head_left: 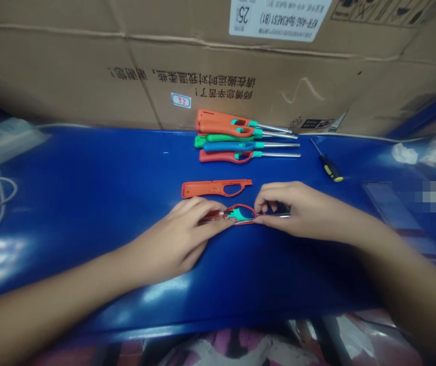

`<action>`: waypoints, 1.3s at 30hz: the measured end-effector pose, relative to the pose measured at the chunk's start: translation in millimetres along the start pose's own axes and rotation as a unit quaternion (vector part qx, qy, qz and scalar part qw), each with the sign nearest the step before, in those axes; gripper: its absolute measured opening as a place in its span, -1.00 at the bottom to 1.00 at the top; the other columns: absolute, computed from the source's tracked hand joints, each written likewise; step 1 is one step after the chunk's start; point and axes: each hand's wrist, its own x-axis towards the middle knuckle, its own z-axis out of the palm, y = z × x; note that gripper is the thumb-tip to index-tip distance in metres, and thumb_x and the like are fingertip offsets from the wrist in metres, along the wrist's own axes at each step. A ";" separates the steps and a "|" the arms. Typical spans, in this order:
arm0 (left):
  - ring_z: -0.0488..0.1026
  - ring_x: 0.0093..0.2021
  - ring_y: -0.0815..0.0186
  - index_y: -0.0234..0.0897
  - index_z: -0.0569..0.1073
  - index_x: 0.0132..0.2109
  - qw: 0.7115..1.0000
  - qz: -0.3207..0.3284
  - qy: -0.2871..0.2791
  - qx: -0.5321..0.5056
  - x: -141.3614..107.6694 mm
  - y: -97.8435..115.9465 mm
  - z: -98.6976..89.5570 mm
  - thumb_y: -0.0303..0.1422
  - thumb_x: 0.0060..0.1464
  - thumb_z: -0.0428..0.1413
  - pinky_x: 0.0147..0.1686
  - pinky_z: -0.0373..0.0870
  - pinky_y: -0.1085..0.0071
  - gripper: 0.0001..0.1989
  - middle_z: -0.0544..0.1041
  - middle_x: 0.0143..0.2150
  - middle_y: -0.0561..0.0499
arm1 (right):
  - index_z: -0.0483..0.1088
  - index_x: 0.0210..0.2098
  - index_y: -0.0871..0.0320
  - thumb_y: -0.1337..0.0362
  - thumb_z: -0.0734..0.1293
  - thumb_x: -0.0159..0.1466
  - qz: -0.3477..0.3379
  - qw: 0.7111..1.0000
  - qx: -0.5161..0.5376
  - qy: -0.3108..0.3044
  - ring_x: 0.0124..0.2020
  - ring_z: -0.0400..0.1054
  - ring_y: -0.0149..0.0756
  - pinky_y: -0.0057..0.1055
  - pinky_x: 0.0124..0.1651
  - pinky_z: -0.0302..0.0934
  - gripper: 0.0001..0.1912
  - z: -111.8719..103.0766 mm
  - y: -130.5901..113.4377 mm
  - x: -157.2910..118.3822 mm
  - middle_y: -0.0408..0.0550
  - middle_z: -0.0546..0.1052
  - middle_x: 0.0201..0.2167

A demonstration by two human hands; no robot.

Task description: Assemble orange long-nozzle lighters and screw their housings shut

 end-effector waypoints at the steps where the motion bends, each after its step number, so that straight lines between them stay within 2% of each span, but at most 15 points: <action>1: 0.29 0.21 0.03 -0.15 0.31 0.34 1.000 -0.001 -0.001 0.000 -0.1 0.2 -0.2 -0.51 0.32 -0.09 0.11 0.35 0.02 -0.50 0.34 0.22 -0.20 | 0.46 -0.27 0.12 0.23 0.35 0.31 -0.009 1.000 -0.006 0.007 -0.31 0.32 -0.38 -0.42 -0.25 0.16 -0.90 2.1 -0.9 0.1 -0.14 0.50 -0.32; 5: 0.29 0.21 0.02 -0.14 0.31 0.33 1.000 -0.005 -0.005 -0.003 -0.2 1.0 -0.3 -0.52 0.31 -0.08 0.11 0.36 0.01 -0.50 0.35 0.21 -0.20 | 0.45 -0.23 0.12 0.28 0.27 0.38 -0.031 0.998 -0.046 0.001 -0.26 0.34 -0.35 -0.39 -0.24 0.14 -0.89 7.5 -3.6 -0.2 -0.11 0.50 -0.24; 12: 0.28 0.22 0.03 -0.11 0.32 0.33 1.000 -0.016 0.000 -0.010 1.0 1.7 1.4 -0.52 0.30 -0.08 0.12 0.36 0.02 -0.49 0.34 0.20 -0.20 | 0.44 -0.22 0.12 0.23 0.19 0.45 -0.064 0.988 -0.138 -0.013 -0.25 0.37 -0.31 -0.36 -0.25 0.14 -0.78 8.9 -7.4 -3.0 -0.08 0.49 -0.22; 16: 0.27 0.23 0.02 -0.12 0.32 0.33 1.000 -0.018 -0.004 -0.015 1.6 2.6 1.1 -0.53 0.30 -0.09 0.13 0.36 0.02 -0.49 0.35 0.18 -0.21 | 0.45 -0.20 0.11 0.23 0.25 0.42 -0.070 0.990 -0.118 -0.019 -0.22 0.39 -0.33 -0.38 -0.22 0.15 -0.84 8.6 -7.0 -2.8 -0.11 0.49 -0.21; 21: 0.28 0.21 0.00 -0.13 0.35 0.31 1.000 0.003 -0.004 -0.006 2.1 2.4 -0.4 -0.54 0.30 -0.09 0.08 0.37 0.00 -0.49 0.35 0.18 -0.23 | 0.47 -0.23 0.11 0.27 0.22 0.43 -0.080 0.992 -0.094 -0.018 -0.25 0.39 -0.36 -0.40 -0.25 0.14 -0.81 7.9 -8.2 -1.8 -0.14 0.51 -0.25; 30: 0.27 0.22 0.03 -0.06 0.33 0.32 1.000 0.004 -0.011 -0.011 1.1 1.3 -0.6 -0.52 0.32 -0.10 0.10 0.35 0.00 -0.50 0.34 0.21 -0.20 | 0.47 -0.23 0.11 0.26 0.22 0.42 -0.079 0.989 -0.124 -0.007 -0.28 0.38 -0.36 -0.39 -0.28 0.11 -0.80 10.0 -8.0 -3.7 -0.12 0.52 -0.24; 39: 0.25 0.24 0.02 -0.09 0.35 0.31 1.000 -0.004 -0.011 -0.014 2.1 1.7 0.6 -0.51 0.33 -0.10 0.12 0.34 0.00 -0.51 0.34 0.20 -0.21 | 0.47 -0.24 0.11 0.22 0.23 0.43 -0.076 0.987 -0.144 -0.008 -0.28 0.38 -0.34 -0.37 -0.26 0.11 -0.80 11.5 -9.7 -4.1 -0.11 0.51 -0.25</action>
